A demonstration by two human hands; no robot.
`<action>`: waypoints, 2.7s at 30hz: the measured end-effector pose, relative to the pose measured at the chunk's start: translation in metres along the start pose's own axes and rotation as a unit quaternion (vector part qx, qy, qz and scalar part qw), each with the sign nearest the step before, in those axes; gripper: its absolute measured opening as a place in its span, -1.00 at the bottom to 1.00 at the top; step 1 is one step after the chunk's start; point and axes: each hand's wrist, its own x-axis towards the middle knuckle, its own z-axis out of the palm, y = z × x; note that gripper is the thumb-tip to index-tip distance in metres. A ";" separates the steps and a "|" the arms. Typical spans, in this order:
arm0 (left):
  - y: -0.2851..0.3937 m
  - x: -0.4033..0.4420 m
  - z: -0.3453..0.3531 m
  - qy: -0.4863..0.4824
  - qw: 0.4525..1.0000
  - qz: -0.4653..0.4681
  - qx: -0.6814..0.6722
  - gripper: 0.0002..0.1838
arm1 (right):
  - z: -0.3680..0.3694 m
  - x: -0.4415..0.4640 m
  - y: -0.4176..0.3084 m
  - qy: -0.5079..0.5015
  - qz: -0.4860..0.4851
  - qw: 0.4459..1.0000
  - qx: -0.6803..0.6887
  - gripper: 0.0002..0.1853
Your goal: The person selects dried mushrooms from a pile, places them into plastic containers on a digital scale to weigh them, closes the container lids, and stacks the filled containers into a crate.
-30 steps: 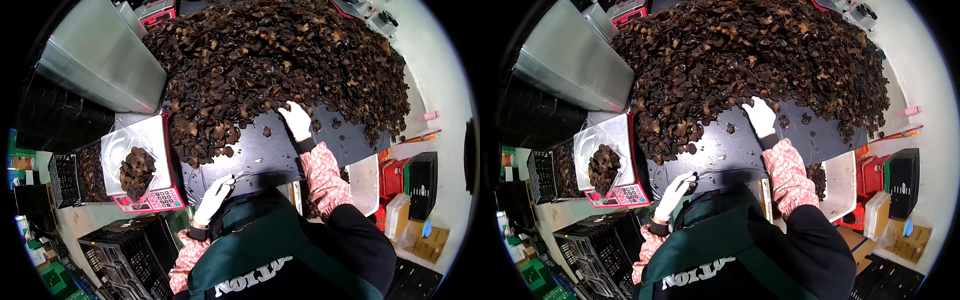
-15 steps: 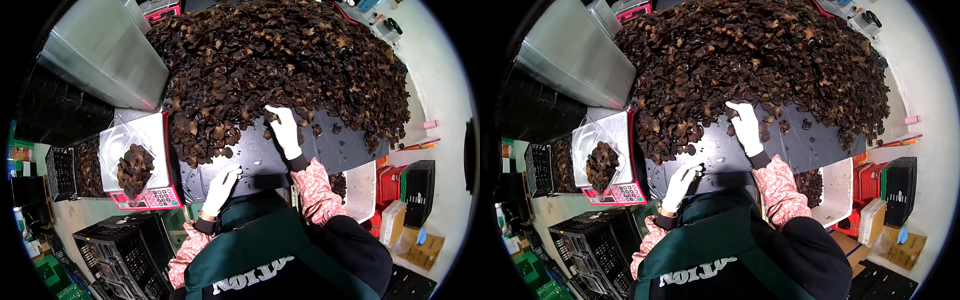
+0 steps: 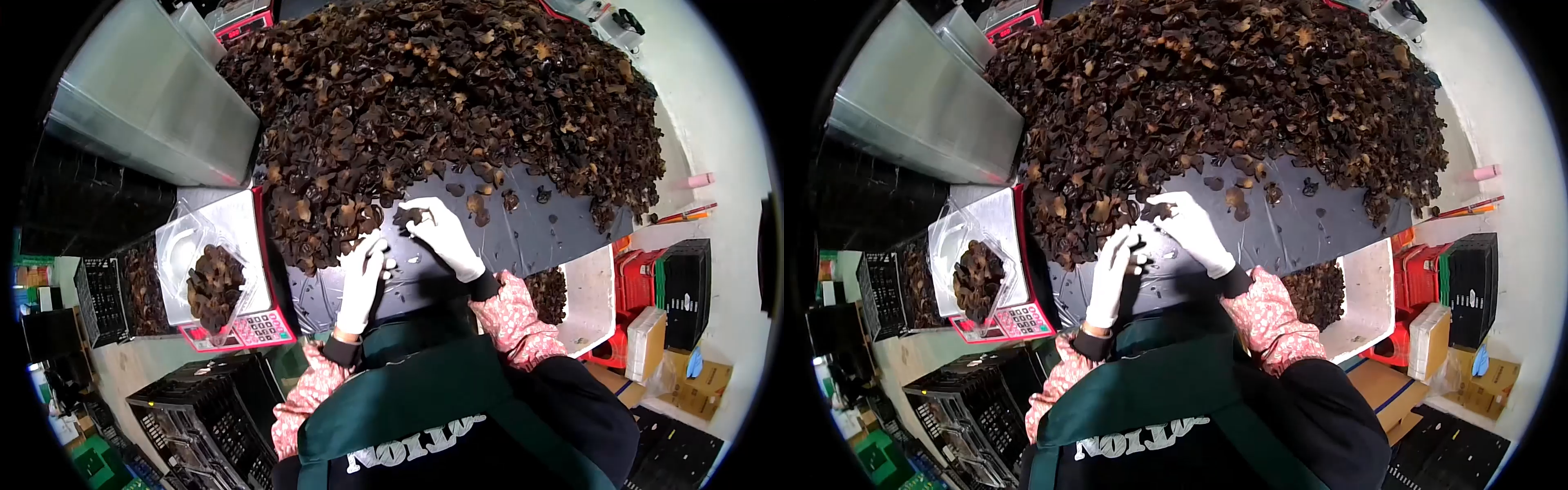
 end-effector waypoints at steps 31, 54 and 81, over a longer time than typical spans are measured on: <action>-0.002 0.017 0.026 -0.178 0.918 -0.162 -0.316 -0.65 | 0.006 -0.063 -0.018 0.135 0.024 0.985 0.107 -0.76; 0.028 0.025 0.012 -0.231 0.926 -0.078 -0.289 -0.61 | -0.187 -0.189 0.063 0.424 0.218 0.873 -0.099 -0.68; 0.043 -0.131 -0.207 0.320 0.912 0.215 -0.138 -0.40 | 0.277 0.134 -0.088 -0.325 -0.132 0.936 -0.036 -0.67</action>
